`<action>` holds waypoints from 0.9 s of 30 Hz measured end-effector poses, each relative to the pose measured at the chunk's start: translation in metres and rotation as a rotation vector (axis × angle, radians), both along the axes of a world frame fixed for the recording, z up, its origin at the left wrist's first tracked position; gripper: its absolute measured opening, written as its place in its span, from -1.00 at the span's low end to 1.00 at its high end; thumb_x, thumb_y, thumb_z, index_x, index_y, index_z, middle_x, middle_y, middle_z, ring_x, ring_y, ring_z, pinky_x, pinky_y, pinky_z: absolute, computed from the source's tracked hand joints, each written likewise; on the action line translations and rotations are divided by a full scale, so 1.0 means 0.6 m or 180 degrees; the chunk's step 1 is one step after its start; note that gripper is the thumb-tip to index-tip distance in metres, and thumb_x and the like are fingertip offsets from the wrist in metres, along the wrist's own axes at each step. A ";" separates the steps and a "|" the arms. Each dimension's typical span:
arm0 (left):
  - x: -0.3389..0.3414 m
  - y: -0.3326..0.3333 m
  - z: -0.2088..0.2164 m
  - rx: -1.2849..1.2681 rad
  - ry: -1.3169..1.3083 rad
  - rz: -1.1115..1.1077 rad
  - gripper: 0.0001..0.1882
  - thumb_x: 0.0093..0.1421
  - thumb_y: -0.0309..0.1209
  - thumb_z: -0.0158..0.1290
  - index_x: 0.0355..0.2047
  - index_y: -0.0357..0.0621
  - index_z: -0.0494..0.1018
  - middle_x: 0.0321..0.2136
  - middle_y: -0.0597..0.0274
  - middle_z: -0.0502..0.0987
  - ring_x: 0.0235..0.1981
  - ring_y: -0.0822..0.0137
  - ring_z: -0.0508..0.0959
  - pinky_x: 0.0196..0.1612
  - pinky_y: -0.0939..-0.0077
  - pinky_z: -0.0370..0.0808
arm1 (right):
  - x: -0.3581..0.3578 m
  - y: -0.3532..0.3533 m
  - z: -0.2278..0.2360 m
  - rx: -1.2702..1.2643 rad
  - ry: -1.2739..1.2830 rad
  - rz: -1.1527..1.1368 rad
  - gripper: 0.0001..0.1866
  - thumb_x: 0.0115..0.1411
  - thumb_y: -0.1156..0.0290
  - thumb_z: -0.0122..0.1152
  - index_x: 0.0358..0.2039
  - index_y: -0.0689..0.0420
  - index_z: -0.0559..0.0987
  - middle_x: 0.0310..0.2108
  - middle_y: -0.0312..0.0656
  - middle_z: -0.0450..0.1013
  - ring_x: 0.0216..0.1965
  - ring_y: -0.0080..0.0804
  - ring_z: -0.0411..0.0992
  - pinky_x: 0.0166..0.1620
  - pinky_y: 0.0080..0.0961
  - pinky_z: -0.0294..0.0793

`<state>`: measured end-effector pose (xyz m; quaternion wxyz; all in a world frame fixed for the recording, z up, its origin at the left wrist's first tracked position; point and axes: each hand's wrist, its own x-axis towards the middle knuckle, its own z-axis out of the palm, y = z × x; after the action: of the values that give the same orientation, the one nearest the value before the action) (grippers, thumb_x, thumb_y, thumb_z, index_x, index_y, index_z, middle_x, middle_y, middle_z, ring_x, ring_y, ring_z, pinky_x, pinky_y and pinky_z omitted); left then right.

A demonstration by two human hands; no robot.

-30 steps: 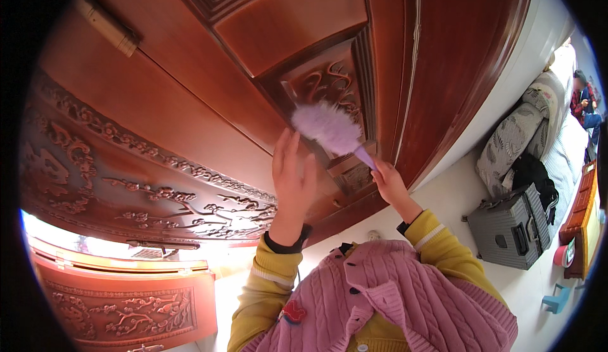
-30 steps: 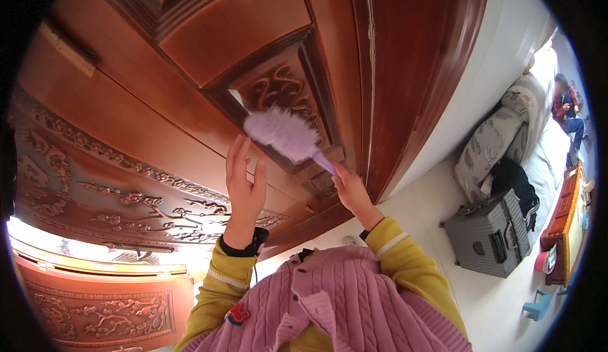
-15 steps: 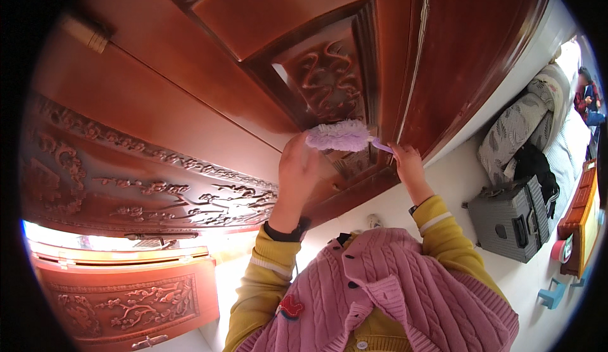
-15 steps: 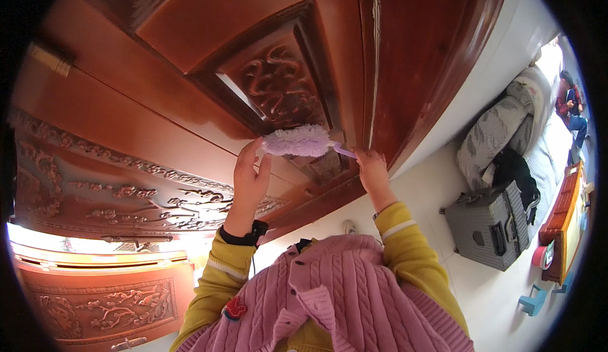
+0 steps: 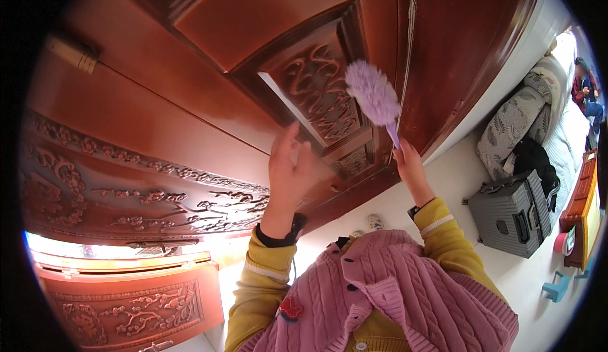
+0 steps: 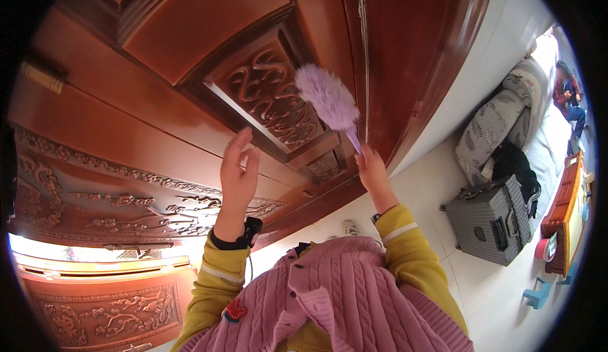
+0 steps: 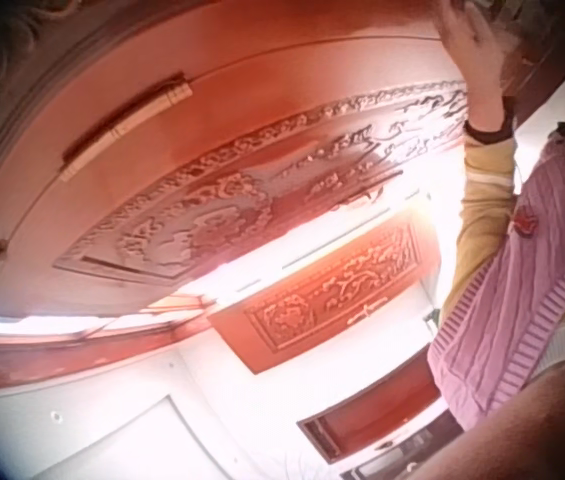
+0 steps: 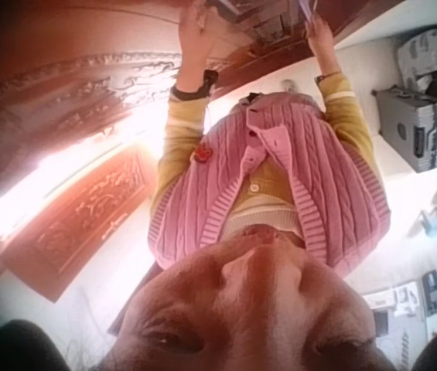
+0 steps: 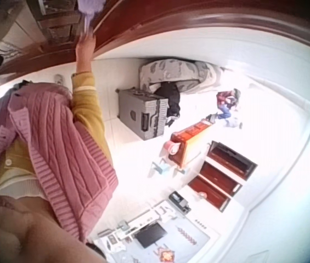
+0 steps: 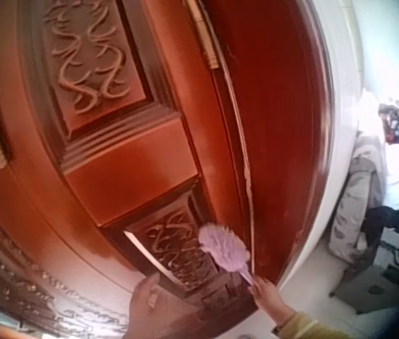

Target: The person uses a purple duster to wipe dust from a silver suitcase, then moves to dust a white wall and a large carved wooden door. The duster is used on the door's surface and intricate carvings, including the handle area, while the person stands in a living room.

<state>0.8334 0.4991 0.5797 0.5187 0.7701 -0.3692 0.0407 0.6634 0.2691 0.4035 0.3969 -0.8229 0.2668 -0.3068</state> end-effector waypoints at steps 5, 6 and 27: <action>-0.014 -0.028 0.092 -0.0356 -0.0654 -0.0187 -0.52 0.30 -0.49 0.09 0.24 -0.25 0.39 0.21 -0.05 0.42 0.17 0.10 0.47 0.12 0.28 0.48 | 0.055 0.012 0.141 0.0549 -0.0788 0.0529 -0.54 0.34 0.51 0.09 0.25 0.14 0.36 -0.30 0.10 0.49 -0.31 0.08 0.49 -0.21 -0.14 0.50; -0.015 -0.031 0.099 -0.0375 -0.0701 -0.0170 -0.52 0.30 -0.49 0.09 0.24 -0.25 0.39 0.21 -0.05 0.42 0.17 0.10 0.47 0.13 0.28 0.47 | 0.061 0.010 0.144 0.0545 -0.0787 0.0565 -0.55 0.37 0.51 0.06 0.26 0.16 0.36 -0.33 0.05 0.47 -0.35 -0.06 0.49 -0.23 -0.24 0.51; -0.030 -0.037 0.130 -0.0499 -0.1509 0.0786 -0.45 0.30 -0.49 0.08 0.30 -0.28 0.30 0.38 -0.21 0.18 0.37 -0.10 0.22 0.36 0.10 0.17 | 0.097 0.022 0.159 0.0330 -0.0663 0.0637 -0.32 0.37 0.49 0.05 0.46 0.10 0.10 -0.33 0.03 0.51 -0.33 -0.09 0.53 -0.22 -0.28 0.55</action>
<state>0.8155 0.4769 0.6575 0.4669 0.7358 -0.3793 0.3112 0.7215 0.2824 0.4992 0.4930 -0.7875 0.1563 -0.3353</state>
